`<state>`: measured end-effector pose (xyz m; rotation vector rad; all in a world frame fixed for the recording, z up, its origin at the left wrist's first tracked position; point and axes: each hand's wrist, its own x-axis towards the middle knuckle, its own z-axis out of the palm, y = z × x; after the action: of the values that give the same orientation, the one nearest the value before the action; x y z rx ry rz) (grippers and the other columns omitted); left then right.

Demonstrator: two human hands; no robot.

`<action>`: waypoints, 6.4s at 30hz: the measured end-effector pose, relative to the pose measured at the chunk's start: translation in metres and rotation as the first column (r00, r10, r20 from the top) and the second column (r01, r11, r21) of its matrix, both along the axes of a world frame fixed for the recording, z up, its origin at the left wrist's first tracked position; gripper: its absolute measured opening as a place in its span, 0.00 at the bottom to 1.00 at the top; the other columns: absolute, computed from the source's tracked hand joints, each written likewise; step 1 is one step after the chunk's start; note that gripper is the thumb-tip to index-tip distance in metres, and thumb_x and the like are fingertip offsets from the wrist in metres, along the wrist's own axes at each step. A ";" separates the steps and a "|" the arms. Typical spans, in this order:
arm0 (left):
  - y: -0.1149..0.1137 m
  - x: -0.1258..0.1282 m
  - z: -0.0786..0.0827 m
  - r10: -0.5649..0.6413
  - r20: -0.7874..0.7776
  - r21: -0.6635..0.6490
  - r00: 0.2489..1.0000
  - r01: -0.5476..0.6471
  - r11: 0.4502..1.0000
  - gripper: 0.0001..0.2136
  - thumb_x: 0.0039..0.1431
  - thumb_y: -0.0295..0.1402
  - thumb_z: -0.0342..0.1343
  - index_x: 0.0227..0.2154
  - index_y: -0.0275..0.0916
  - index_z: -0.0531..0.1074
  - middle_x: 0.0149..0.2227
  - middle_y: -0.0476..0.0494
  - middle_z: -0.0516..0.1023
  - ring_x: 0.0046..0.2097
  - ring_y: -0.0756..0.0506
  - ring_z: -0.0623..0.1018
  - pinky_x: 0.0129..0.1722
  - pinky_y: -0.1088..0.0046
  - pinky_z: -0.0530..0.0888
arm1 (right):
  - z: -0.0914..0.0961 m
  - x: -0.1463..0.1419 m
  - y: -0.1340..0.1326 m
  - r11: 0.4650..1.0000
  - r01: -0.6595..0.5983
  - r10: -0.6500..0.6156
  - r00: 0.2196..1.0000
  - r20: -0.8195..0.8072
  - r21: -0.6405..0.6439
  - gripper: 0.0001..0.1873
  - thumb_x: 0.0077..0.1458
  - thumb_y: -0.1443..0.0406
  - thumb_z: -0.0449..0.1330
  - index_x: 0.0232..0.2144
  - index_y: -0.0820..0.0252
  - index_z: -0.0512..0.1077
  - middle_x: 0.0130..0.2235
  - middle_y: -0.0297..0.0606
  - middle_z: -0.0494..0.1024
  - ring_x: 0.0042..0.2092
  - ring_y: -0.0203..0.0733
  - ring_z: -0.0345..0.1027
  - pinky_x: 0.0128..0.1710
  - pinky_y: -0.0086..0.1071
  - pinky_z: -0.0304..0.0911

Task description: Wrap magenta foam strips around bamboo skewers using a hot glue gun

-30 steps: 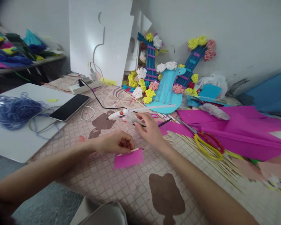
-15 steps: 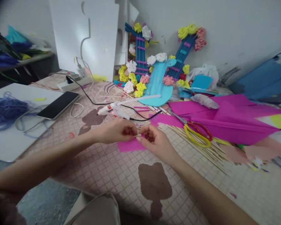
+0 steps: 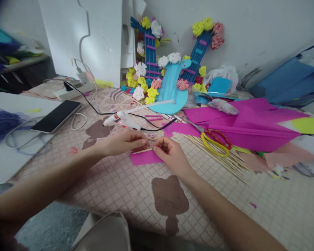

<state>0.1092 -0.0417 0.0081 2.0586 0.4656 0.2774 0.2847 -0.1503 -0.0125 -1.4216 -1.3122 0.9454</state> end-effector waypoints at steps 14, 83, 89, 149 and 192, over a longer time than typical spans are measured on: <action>0.013 -0.006 -0.014 -0.027 -0.022 -0.158 0.999 0.024 0.987 0.11 0.56 0.37 0.55 0.32 0.32 0.75 0.25 0.48 0.73 0.26 0.54 0.68 0.25 0.80 0.63 | -0.003 -0.002 -0.003 0.999 0.032 -0.032 0.999 0.014 -0.009 0.06 0.51 0.62 0.61 0.30 0.58 0.68 0.27 0.32 0.68 0.28 0.35 0.62 0.27 0.29 0.57; 0.014 -0.003 -0.016 0.061 0.025 -0.311 0.998 -0.050 0.949 0.09 0.54 0.35 0.58 0.32 0.32 0.75 0.26 0.49 0.73 0.26 0.55 0.67 0.26 0.79 0.61 | -0.010 -0.001 0.005 0.997 0.032 -0.040 0.991 -0.129 -0.063 0.11 0.50 0.58 0.63 0.30 0.59 0.70 0.25 0.30 0.68 0.25 0.32 0.60 0.22 0.28 0.56; 0.014 -0.002 -0.018 0.070 0.009 -0.374 0.997 -0.062 0.925 0.09 0.52 0.34 0.59 0.32 0.32 0.75 0.27 0.49 0.73 0.26 0.55 0.67 0.25 0.79 0.61 | -0.008 0.000 0.006 0.999 0.041 -0.042 0.995 -0.095 -0.016 0.09 0.51 0.60 0.63 0.31 0.59 0.70 0.26 0.30 0.69 0.24 0.31 0.58 0.23 0.28 0.55; 0.007 -0.002 -0.013 0.043 0.067 -0.091 0.997 -0.036 0.995 0.10 0.56 0.31 0.52 0.36 0.32 0.76 0.25 0.49 0.73 0.25 0.54 0.67 0.25 0.79 0.65 | -0.008 -0.001 0.008 0.986 0.028 -0.094 0.911 -0.402 -0.166 0.16 0.47 0.56 0.66 0.36 0.57 0.71 0.27 0.30 0.70 0.27 0.33 0.61 0.25 0.28 0.56; -0.015 0.013 -0.024 0.263 0.156 -0.478 0.952 -0.161 0.863 0.09 0.49 0.31 0.62 0.31 0.31 0.72 0.27 0.47 0.75 0.27 0.54 0.72 0.27 0.78 0.69 | -0.009 -0.012 0.009 0.981 0.104 -0.166 0.886 -0.433 -0.165 0.15 0.44 0.58 0.68 0.24 0.60 0.68 0.21 0.29 0.69 0.21 0.30 0.57 0.19 0.25 0.52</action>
<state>0.1218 -0.0571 -0.0162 1.4913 0.5658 0.4710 0.2729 -0.1417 -0.0218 -1.2787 -0.8082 1.1998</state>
